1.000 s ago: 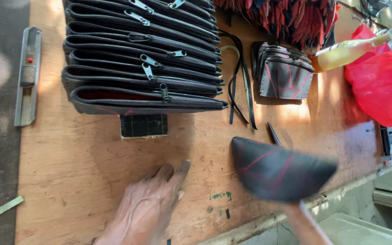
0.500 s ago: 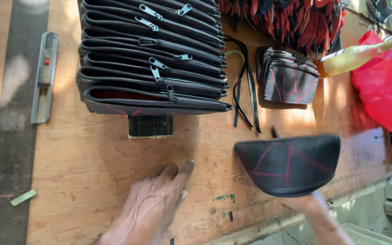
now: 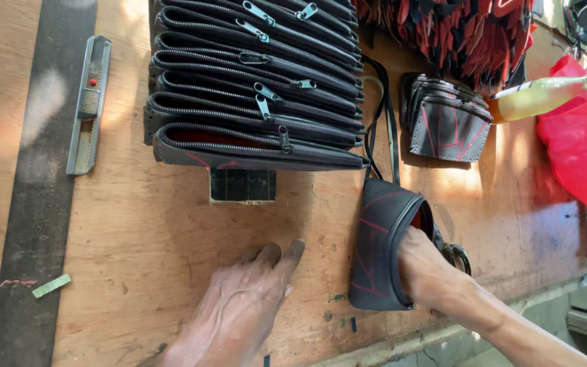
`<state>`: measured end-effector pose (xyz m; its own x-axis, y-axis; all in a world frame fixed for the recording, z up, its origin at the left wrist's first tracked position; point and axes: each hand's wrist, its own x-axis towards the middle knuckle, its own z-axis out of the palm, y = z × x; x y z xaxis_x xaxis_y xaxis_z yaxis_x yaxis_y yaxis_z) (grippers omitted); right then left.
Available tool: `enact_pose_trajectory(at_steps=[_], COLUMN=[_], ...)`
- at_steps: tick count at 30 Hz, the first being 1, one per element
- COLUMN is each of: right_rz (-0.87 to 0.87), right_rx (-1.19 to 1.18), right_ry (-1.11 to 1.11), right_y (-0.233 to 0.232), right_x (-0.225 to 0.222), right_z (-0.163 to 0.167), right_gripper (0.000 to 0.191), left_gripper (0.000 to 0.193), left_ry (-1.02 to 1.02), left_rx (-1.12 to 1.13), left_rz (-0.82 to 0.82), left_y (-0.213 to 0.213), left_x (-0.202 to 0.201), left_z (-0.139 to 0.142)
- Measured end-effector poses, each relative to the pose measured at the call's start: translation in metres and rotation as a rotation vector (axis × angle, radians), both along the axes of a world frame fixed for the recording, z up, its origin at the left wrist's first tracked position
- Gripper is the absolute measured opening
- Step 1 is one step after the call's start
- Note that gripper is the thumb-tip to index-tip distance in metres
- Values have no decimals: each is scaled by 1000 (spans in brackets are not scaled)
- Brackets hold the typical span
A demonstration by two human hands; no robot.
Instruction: The person assembles small black leather pouches with red stitching. They attach a zipper to the pouch opening, trim excess material with scissors, and inspect the finished product. The person handles multiple pouches and tools on a wooden workbench.
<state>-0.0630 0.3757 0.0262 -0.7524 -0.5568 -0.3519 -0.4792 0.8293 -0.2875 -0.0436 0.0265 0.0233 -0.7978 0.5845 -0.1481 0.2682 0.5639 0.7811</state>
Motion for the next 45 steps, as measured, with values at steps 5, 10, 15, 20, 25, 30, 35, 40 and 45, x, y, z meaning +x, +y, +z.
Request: enact_pose_trajectory(at_steps=[5, 10, 15, 20, 25, 30, 35, 40, 45], right_rz=[-104, -776, -171, -120, -53, -177, -92, -221, -211], right_rx=[317, 146, 176, 175, -20, -273, -426, -472, -597], right_ry=[-312, -624, -349, -321, -237, -268, 1, 201, 272], right_y=[-36, -55, -66, -67, -64, -52, -43, -36, -29], right_x=[-12, -28, -38, -42, -27, 5, 43, 69, 72], right_z=[20, 40, 34, 29, 46, 87, 96, 73, 70], right_gripper=[36, 68, 35, 41, 43, 19, 33, 26, 28], left_gripper=[68, 66, 68, 63, 74, 88, 89, 64, 22], left_ry=[-91, -96, -100, -28, -113, 8, 55, 697, 532], left_rx=[-46, -41, -57, 13, 23, 228, 308, 166, 40], left_rz=[20, 14, -5, 8, -11, 26, 75, -149, -392], left_y=[7, 10, 7, 0, 10, 42, 67, 82, 89], left_x=[-1, 0, 0, -5, -5, 16, 32, 19, 2], left_z=[-5, -14, -10, 5, 15, 16, 21, 36, 48])
